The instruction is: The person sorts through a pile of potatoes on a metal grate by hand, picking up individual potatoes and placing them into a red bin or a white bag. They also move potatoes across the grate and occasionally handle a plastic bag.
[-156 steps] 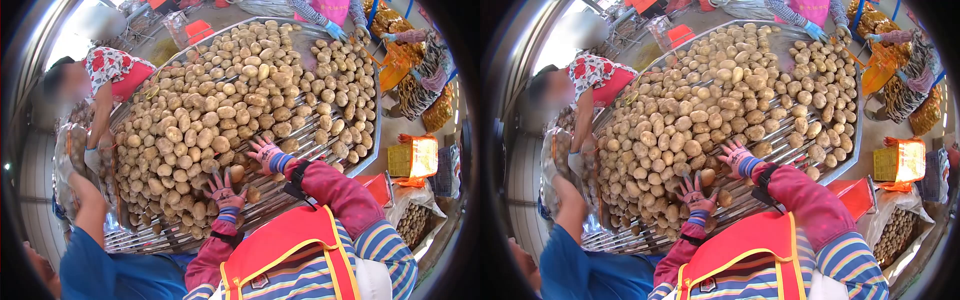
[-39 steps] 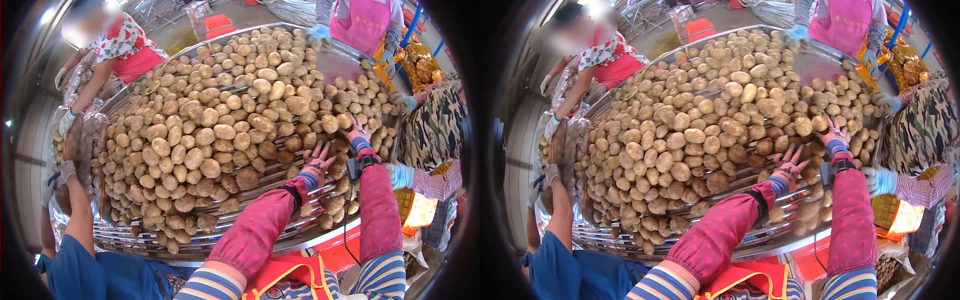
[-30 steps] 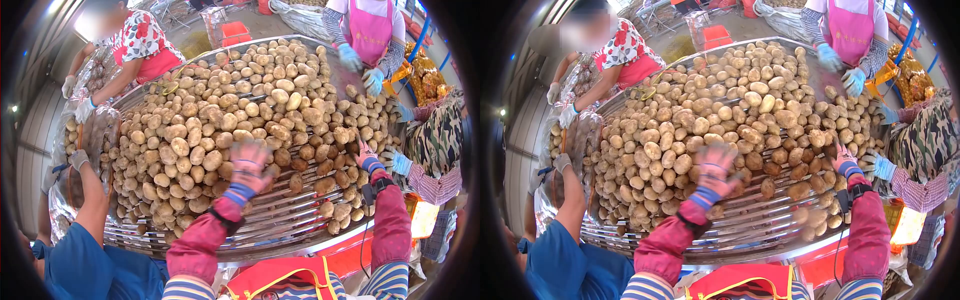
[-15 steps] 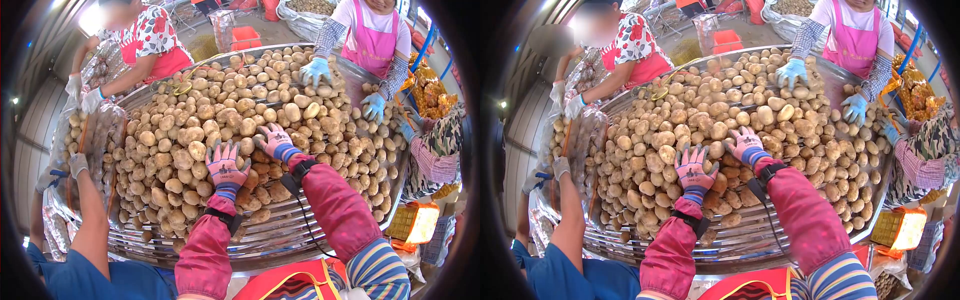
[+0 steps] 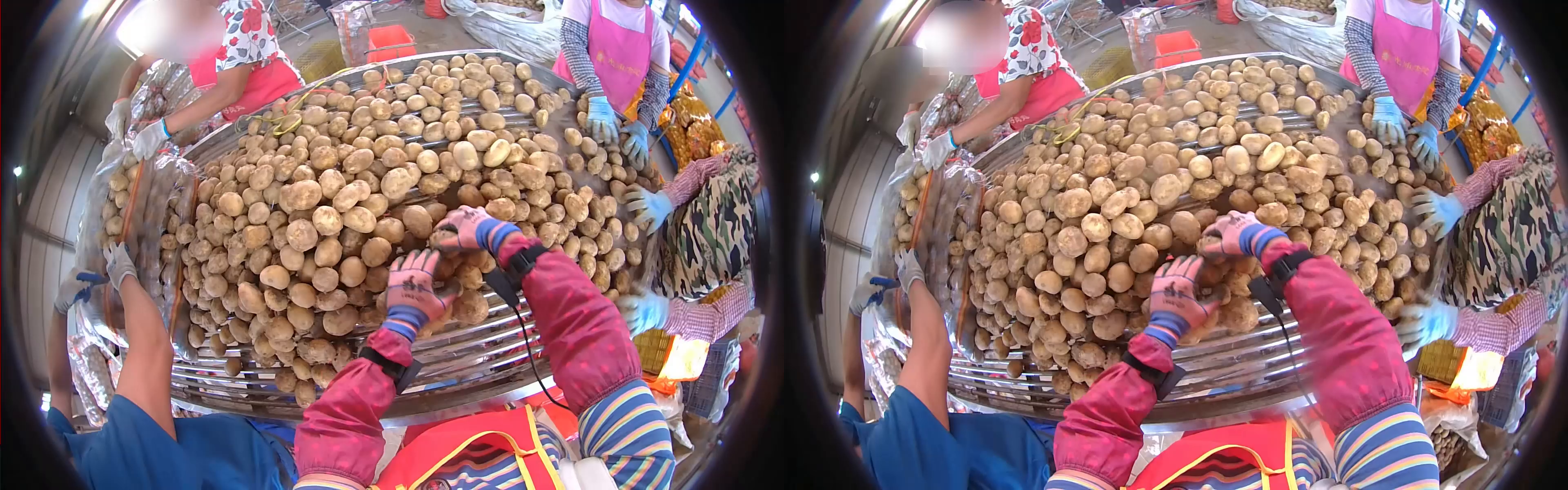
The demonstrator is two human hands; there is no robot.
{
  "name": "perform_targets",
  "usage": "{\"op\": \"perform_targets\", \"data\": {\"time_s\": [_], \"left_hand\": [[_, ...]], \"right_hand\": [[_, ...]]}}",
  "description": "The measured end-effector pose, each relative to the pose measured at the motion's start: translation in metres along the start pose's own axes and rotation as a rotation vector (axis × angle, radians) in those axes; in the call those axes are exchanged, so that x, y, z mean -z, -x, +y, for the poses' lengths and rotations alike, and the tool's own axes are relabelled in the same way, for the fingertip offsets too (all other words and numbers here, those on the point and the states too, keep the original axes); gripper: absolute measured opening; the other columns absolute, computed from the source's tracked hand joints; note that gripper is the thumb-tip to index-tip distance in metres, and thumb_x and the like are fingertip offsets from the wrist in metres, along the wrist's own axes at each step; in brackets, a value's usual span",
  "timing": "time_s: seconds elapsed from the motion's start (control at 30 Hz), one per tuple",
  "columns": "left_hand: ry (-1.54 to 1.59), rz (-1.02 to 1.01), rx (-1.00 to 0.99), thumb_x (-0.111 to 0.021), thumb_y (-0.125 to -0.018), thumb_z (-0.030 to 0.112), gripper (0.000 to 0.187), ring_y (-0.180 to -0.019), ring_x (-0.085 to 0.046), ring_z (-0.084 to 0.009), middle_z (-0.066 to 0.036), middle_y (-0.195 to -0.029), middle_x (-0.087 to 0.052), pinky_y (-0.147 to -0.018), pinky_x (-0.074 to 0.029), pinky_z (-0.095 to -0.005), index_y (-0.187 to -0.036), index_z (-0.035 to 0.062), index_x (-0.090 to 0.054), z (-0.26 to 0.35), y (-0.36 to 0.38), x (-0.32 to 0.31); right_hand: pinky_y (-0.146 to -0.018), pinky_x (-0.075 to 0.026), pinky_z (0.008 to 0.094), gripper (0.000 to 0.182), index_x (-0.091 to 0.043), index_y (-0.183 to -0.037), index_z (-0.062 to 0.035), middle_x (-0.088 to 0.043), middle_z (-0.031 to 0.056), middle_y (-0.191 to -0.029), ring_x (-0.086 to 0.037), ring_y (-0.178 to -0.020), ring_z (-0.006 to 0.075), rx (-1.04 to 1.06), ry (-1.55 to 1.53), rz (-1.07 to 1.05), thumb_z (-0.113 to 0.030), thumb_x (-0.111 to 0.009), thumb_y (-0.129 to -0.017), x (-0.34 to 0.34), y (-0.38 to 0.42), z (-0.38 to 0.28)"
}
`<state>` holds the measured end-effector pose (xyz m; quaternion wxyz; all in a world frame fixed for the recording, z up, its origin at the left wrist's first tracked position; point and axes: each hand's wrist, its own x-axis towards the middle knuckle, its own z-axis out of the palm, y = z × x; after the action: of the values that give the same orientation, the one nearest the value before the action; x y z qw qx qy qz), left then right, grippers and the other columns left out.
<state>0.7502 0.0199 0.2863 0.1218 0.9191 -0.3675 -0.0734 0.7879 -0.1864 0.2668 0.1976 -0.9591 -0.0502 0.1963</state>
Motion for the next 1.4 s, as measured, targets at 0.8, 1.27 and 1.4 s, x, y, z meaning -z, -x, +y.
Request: {"op": "perform_targets", "data": {"time_s": [0.8, 1.27, 1.4], "left_hand": [[-0.219, -0.242, -0.057, -0.068, -0.053, 0.071, 0.098, -0.137, -0.007, -0.0478, -0.024, -0.146, -0.021, -0.105, 0.002, -0.0670, -0.137, 0.0254, -0.043, 0.016, 0.106, -0.049], [-0.025, -0.186, -0.577, -0.067, -0.060, 0.062, 0.084, -0.135, -0.009, -0.0485, -0.013, -0.152, -0.016, -0.097, -0.005, -0.0740, -0.136, 0.0477, -0.037, 0.118, 0.003, -0.121], [-0.038, -0.208, -0.656, -0.067, -0.062, 0.061, 0.084, -0.135, -0.009, -0.0500, -0.014, -0.153, -0.010, -0.099, -0.016, -0.0709, -0.138, 0.0511, -0.031, 0.138, -0.047, -0.147]], "right_hand": [[-0.110, -0.010, 0.0575, 0.100, -0.037, -0.137, -0.0065, -0.028, 0.0220, -0.145, -0.022, -0.136, 0.0426, -0.729, -0.130, 0.393, -0.058, -0.073, -0.059, -0.138, 0.346, 0.041], [-0.108, 0.000, 0.0644, 0.130, -0.013, -0.143, 0.0059, -0.020, 0.0201, -0.148, -0.010, -0.141, 0.0346, -1.002, -0.035, 0.259, -0.068, -0.071, -0.053, -0.115, 0.271, 0.033], [-0.109, -0.023, 0.0499, 0.119, -0.018, -0.146, -0.0126, -0.021, 0.0179, -0.149, -0.024, -0.136, 0.0346, -0.996, -0.099, 0.569, -0.049, -0.081, -0.052, -0.081, 0.249, 0.082]]}}
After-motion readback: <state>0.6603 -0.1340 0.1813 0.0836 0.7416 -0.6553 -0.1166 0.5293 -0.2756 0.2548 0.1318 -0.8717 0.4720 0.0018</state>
